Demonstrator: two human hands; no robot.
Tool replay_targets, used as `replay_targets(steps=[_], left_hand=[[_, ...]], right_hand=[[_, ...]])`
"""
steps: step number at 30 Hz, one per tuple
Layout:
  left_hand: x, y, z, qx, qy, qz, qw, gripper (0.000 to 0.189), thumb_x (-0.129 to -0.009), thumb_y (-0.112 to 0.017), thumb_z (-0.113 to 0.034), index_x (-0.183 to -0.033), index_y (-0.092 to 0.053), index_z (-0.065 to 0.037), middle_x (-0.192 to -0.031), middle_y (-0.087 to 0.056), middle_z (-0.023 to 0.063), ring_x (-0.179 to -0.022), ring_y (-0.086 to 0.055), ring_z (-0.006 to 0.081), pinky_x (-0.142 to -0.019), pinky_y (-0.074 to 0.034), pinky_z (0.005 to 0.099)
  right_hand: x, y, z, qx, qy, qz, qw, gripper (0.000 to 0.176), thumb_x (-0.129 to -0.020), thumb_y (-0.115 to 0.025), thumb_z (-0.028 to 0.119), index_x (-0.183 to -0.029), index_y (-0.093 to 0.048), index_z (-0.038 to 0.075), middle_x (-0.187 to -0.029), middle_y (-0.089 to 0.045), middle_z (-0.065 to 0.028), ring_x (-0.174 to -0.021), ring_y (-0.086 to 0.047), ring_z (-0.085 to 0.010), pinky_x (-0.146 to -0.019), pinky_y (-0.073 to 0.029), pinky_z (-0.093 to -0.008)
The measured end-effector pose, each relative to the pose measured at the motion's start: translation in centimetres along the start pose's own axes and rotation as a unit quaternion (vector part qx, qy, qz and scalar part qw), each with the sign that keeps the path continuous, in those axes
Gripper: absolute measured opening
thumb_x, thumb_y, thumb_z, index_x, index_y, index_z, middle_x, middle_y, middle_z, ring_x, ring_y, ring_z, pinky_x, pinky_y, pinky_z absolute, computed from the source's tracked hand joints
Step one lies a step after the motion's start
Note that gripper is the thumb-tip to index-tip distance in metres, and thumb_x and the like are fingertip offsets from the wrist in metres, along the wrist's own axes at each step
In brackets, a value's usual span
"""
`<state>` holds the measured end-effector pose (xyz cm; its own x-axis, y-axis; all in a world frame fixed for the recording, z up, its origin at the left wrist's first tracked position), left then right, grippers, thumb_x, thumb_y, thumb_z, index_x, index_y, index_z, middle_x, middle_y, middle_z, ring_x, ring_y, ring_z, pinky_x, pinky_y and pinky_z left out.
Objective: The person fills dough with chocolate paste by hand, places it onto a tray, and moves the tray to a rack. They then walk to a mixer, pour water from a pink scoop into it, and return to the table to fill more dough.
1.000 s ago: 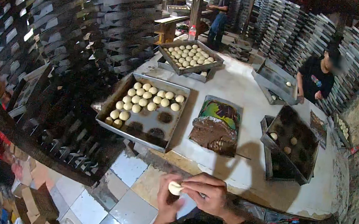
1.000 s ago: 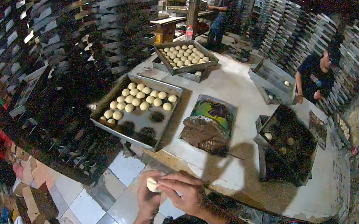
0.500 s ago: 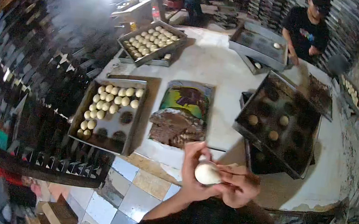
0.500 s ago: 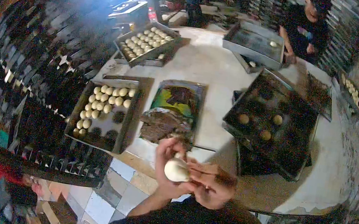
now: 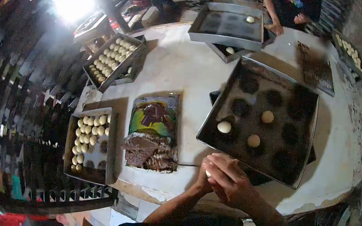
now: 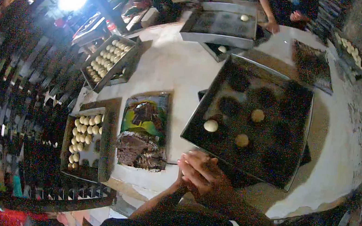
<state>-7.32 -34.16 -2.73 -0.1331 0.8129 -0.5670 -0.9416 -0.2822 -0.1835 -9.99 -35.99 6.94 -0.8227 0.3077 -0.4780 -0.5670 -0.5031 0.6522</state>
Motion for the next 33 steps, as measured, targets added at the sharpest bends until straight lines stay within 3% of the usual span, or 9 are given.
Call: replay_targets(steps=[3, 5, 8, 9, 14, 16, 23, 27, 33], left_hand=[[2.1, -1.6, -2.9, 0.163, -0.04, -0.039, 0.985, 0.026, -0.091, -0.061, -0.018, -0.114, -0.061, -0.006, -0.117, -0.059, 0.0078, -0.108, -0.058, 0.0198, -0.095, -0.045, 0.0323], [1.1, -1.2, -1.8, 0.645, 0.093, 0.053, 0.756, 0.028, -0.089, -0.064, -0.017, -0.114, -0.062, -0.005, -0.112, -0.06, 0.0072, -0.11, -0.055, 0.0188, -0.092, -0.046, 0.03], [4.8, -4.9, -7.4, 0.978, 0.043, 0.171, -0.114, 0.033, -0.081, -0.073, -0.016, -0.11, -0.063, -0.002, -0.089, -0.063, 0.0028, -0.084, -0.061, 0.0164, -0.073, -0.05, 0.0268], [3.5, -4.7, -5.1, 0.947, 0.043, 0.261, -0.181, 0.035, -0.081, -0.074, -0.015, -0.111, -0.062, -0.002, -0.086, -0.062, 0.0021, -0.077, -0.06, 0.0149, -0.068, -0.049, 0.0256], [2.4, -10.3, -1.6, 0.941, -0.036, 0.333, 0.04, 0.035, -0.084, -0.074, -0.009, -0.115, -0.06, -0.002, -0.081, -0.051, -0.0035, -0.069, -0.044, 0.0065, -0.062, -0.041, 0.0213], [4.6, -13.0, -0.7, 0.907, 0.126, 0.38, -0.127, 0.036, -0.082, -0.075, -0.007, -0.114, -0.06, -0.003, -0.079, -0.046, -0.0045, -0.069, -0.041, 0.0054, -0.062, -0.039, 0.0211], [16.5, -25.6, 2.9, 0.875, 0.363, 0.32, 0.032, 0.021, -0.085, -0.071, -0.004, -0.104, -0.063, -0.006, -0.075, -0.052, -0.0057, -0.065, -0.044, 0.0042, -0.057, -0.038, 0.02], [26.0, -29.6, 0.4, 0.814, 0.34, 0.431, 0.19, 0.028, -0.081, -0.076, -0.018, -0.101, -0.064, -0.002, -0.064, -0.054, 0.0014, -0.053, -0.045, 0.0068, -0.051, -0.039, 0.0231], [29.5, -34.0, 2.9, 0.887, 0.25, 0.351, 0.163, 0.028, -0.077, -0.074, -0.013, -0.1, -0.065, -0.001, -0.084, -0.064, 0.0106, -0.07, -0.058, 0.0154, -0.064, -0.049, 0.0297]], right_hand=[[0.0, 0.0, -1.0, 0.003, 0.026, -0.022, 0.999, 0.035, -0.092, -0.059, 0.015, -0.123, -0.054, 0.002, -0.126, -0.051, -0.0191, -0.121, -0.05, -0.0365, -0.101, -0.043, -0.0483], [1.0, -1.0, -1.8, 0.001, 0.03, 0.009, 0.999, 0.037, -0.091, -0.06, 0.015, -0.124, -0.051, 0.003, -0.126, -0.051, -0.0192, -0.12, -0.05, -0.0358, -0.098, -0.045, -0.0472], [1.6, -1.5, -4.6, -0.051, 0.027, 0.04, 0.998, 0.033, -0.089, -0.062, 0.013, -0.12, -0.054, 0.003, -0.122, -0.053, -0.0189, -0.113, -0.054, -0.0347, -0.092, -0.047, -0.0438], [0.5, -0.3, -5.7, -0.123, -0.033, 0.027, 0.991, 0.025, -0.091, -0.058, 0.014, -0.113, -0.057, 0.002, -0.107, -0.059, -0.017, -0.1, -0.061, -0.0305, -0.087, -0.048, -0.0379], [-3.7, 0.8, -15.5, -0.132, -0.241, -0.104, 0.956, 0.028, -0.099, -0.05, 0.027, -0.1, -0.064, 0.002, -0.093, -0.067, -0.0132, -0.088, -0.065, -0.0219, -0.079, -0.049, -0.031], [-5.2, -0.5, -21.2, 0.008, -0.16, -0.112, 0.981, 0.035, -0.101, -0.046, 0.027, -0.123, -0.053, 0.0, -0.108, -0.061, -0.0218, -0.103, -0.06, -0.0326, -0.09, -0.047, -0.0398], [-3.1, -5.3, -28.0, 0.217, -0.117, 0.125, 0.961, 0.062, -0.096, -0.05, 0.034, -0.147, -0.028, 0.006, -0.147, -0.029, -0.0271, -0.134, -0.032, -0.048, -0.107, -0.033, -0.0525], [-7.1, -3.4, -20.3, 0.262, -0.059, 0.059, 0.961, 0.056, -0.096, -0.051, 0.028, -0.144, -0.035, 0.004, -0.149, -0.029, -0.0251, -0.136, -0.03, -0.0455, -0.108, -0.032, -0.0511], [-10.3, -6.5, -2.5, 0.223, -0.055, -0.104, 0.968, 0.034, -0.091, -0.054, 0.011, -0.124, -0.054, 0.002, -0.137, -0.04, -0.0202, -0.123, -0.044, -0.0361, -0.102, -0.038, -0.0464]])
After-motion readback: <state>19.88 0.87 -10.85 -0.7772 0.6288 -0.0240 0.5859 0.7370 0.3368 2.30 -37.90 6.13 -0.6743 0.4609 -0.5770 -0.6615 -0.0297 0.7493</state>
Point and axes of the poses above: each hand's wrist, its own x-axis away from the middle knuckle, its own y-axis out of the back of the hand, z = x × y, the point moved 6 cm from there along -x, towards the middle knuckle
